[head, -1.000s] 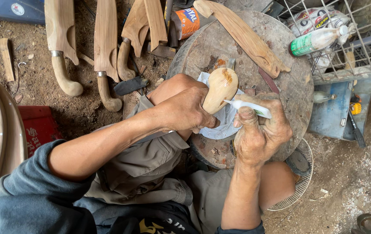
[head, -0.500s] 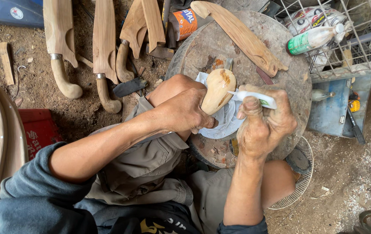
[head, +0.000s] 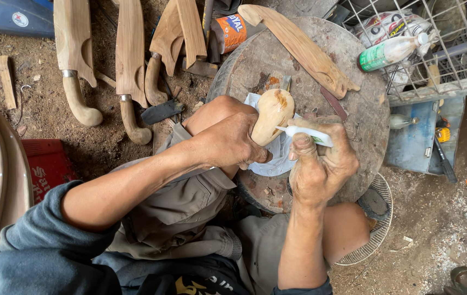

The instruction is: The person sits cross-legged and applies glue from a small white bottle onto a curved wooden handle. They rotate the handle to cover different areas, then set it down and pick up another similar handle to repeat the process.

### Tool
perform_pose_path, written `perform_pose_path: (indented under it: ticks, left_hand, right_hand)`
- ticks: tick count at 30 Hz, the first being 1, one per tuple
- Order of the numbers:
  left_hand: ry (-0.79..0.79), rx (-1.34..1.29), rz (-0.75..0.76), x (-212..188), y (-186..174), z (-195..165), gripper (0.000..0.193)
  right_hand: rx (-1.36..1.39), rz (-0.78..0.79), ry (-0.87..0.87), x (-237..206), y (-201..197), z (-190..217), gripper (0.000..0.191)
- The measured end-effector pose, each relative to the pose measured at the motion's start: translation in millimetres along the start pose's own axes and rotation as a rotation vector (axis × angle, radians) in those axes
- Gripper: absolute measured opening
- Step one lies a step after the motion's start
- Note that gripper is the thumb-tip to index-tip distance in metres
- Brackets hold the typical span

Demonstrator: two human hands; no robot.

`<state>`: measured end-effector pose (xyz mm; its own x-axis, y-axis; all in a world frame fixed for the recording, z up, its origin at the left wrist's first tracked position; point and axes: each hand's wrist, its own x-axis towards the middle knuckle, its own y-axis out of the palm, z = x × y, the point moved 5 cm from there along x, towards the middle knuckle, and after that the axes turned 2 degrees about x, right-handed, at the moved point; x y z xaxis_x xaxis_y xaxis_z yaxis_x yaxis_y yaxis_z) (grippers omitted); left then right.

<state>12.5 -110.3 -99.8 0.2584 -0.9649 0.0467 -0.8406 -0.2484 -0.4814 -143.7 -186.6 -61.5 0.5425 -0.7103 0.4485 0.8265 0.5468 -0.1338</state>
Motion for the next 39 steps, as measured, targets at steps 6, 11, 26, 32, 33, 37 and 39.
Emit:
perform_pose_path:
  ticks: [6,11,26,32,33,37,39]
  left_hand:
    - [-0.054,-0.037,0.067,-3.1,-1.4,4.4,0.038]
    - [-0.211,-0.424,0.189,-1.4,11.9,8.6,0.042]
    - [0.206,-0.145,0.037,-22.9,-2.3,7.0,0.047]
    - [0.005,0.071,0.065,-67.7,10.0,-19.2,0.065]
    - [0.056,0.043,0.067,-69.3,6.2,-20.5,0.075]
    - [0.336,-0.131,-0.024,-65.3,-20.0,-24.0,0.061]
    - [0.179,-0.197,0.009,-65.6,-27.5,-14.4,0.063]
  right_hand:
    - [0.108,-0.032,-0.009,1.8,-2.2,-4.4,0.029]
    - [0.086,-0.006,0.006,-6.2,1.2,-5.8,0.030]
    - [0.443,-0.182,0.148,-5.8,-54.9,-12.3,0.033]
    - [0.555,-0.194,0.131,-13.1,-62.3,-2.5,0.032]
    - [0.572,-0.190,0.111,-13.7,-59.3,0.4,0.031]
    - [0.527,-0.131,0.095,-17.6,-43.7,14.7,0.035]
    - [0.490,-0.086,0.046,-19.0,-35.0,23.1,0.033]
